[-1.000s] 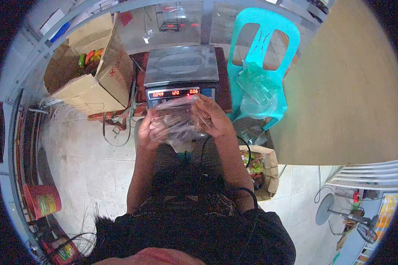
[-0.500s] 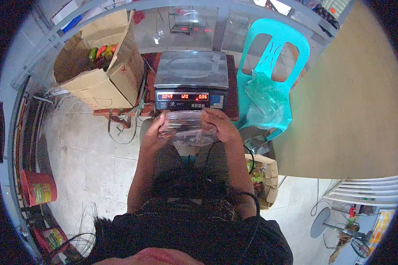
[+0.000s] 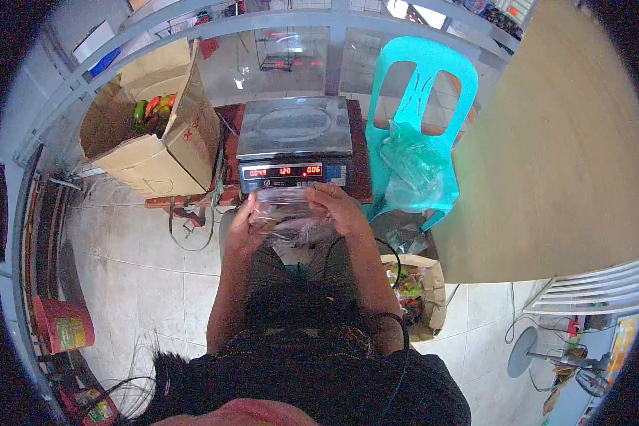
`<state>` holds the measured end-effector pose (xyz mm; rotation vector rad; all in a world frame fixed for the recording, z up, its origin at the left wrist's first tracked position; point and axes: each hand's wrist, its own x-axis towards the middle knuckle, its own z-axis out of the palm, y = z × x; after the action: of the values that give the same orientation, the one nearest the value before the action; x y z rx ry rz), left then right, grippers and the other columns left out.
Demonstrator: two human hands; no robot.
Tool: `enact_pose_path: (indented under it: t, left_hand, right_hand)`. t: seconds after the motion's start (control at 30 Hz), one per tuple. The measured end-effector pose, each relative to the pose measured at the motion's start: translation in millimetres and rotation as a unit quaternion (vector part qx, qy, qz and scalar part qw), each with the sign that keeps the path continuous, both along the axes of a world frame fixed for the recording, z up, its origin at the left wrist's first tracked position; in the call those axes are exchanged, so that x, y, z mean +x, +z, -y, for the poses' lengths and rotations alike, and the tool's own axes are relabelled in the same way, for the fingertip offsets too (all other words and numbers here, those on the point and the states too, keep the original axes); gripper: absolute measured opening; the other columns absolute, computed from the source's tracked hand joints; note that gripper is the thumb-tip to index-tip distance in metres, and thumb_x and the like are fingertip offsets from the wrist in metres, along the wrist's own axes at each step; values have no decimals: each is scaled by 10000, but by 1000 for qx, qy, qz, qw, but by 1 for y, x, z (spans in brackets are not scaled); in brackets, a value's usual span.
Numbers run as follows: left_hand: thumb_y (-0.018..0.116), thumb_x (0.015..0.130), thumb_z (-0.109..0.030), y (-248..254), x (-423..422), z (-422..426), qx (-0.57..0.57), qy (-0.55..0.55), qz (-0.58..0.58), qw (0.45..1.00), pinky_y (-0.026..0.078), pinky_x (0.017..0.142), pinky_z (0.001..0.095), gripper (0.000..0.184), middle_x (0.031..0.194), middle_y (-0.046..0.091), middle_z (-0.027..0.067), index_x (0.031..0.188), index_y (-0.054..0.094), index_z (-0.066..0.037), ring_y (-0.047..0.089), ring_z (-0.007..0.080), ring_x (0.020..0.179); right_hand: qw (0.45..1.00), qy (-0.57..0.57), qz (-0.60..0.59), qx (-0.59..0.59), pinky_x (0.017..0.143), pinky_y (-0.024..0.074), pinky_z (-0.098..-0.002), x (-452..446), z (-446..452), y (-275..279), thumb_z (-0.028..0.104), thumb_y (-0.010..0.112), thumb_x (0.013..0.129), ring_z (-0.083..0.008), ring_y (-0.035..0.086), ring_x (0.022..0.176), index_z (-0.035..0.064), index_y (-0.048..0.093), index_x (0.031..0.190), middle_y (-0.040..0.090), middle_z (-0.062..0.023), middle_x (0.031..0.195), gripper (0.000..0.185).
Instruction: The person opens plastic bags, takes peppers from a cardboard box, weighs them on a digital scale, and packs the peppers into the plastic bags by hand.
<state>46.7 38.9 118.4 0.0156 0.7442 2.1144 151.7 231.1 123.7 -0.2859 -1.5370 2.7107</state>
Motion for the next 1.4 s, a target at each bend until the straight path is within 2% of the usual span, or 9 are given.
enact_pose_path:
  t: [0.1, 0.23, 0.37, 0.57, 0.67, 0.8, 1.07, 1.2, 1.4]
  left_hand:
    - [444, 991, -287, 4, 0, -5, 55, -103, -25, 993, 285, 454, 211, 199, 594, 388, -85, 990, 537, -111, 360, 34, 490]
    - [463, 986, -296, 18, 0, -8, -32, 35, 1, 999, 304, 461, 227, 209, 590, 414, -95, 980, 551, -107, 366, 41, 466]
    - [464, 987, -278, -11, -14, 0, 233, -72, 4, 970, 435, 475, 235, 214, 666, 543, -43, 950, 565, -92, 497, 53, 501]
    - [508, 963, -296, -3, -12, 4, 148, -45, 2, 988, 430, 509, 226, 264, 714, 551, -42, 1078, 561, -65, 501, 50, 557]
    - [566, 925, -319, 13, -7, 4, -65, -45, -169, 983, 414, 548, 215, 342, 750, 553, -50, 1141, 542, -54, 503, 47, 616]
    - [602, 904, -310, 44, -2, 7, -131, -222, -390, 884, 409, 620, 226, 258, 862, 570, -25, 1015, 579, -78, 513, 59, 722]
    - [619, 894, -251, 36, -12, 17, 26, -111, -204, 972, 336, 517, 175, 263, 780, 516, -28, 1041, 527, -53, 437, 39, 590]
    - [642, 877, -241, 40, -13, 18, -12, -134, -305, 943, 364, 578, 197, 268, 808, 530, -42, 1045, 542, -58, 456, 33, 660]
    - [639, 875, -237, 39, -9, 16, -98, -214, -402, 885, 360, 672, 206, 242, 815, 545, -58, 1012, 583, -45, 471, 56, 735]
  right_hand:
    - [998, -42, -25, 38, 462, 316, -216, -6, 9, 2, 278, 611, 901, -32, 393, 516, 90, 587, 860, 457, 69, 632, 193]
    - [994, -105, -31, -30, 424, 301, -218, -2, 0, 10, 264, 617, 897, -37, 364, 464, 89, 600, 870, 442, 75, 607, 178]
    - [992, -121, 8, -44, 425, 368, -238, -8, 5, 16, 213, 583, 921, -47, 453, 486, 100, 540, 837, 483, 49, 615, 148]
    - [990, -105, -22, -97, 437, 396, -209, -3, 2, 17, 226, 636, 886, -58, 520, 505, 79, 617, 965, 595, 32, 708, 167]
    - [986, -43, -114, -116, 446, 382, -199, -3, -4, 23, 221, 625, 895, -50, 486, 497, 87, 604, 974, 566, 48, 705, 157]
    - [993, -61, -99, -18, 486, 380, -191, -1, 4, 39, 248, 627, 894, -25, 474, 554, 88, 593, 981, 532, 62, 696, 185]
    - [884, 181, -73, 426, 652, 449, -261, 8, 8, 46, 230, 667, 830, -96, 549, 750, 53, 596, 1032, 600, 11, 837, 278]
    - [990, 47, -77, 108, 683, 486, -279, 12, -2, 33, 244, 624, 882, -109, 579, 777, 54, 583, 1077, 622, -15, 901, 276]
    - [974, -58, -112, -187, 687, 508, -284, 8, 16, 29, 222, 558, 934, -127, 599, 743, 46, 564, 1064, 610, -11, 857, 219]
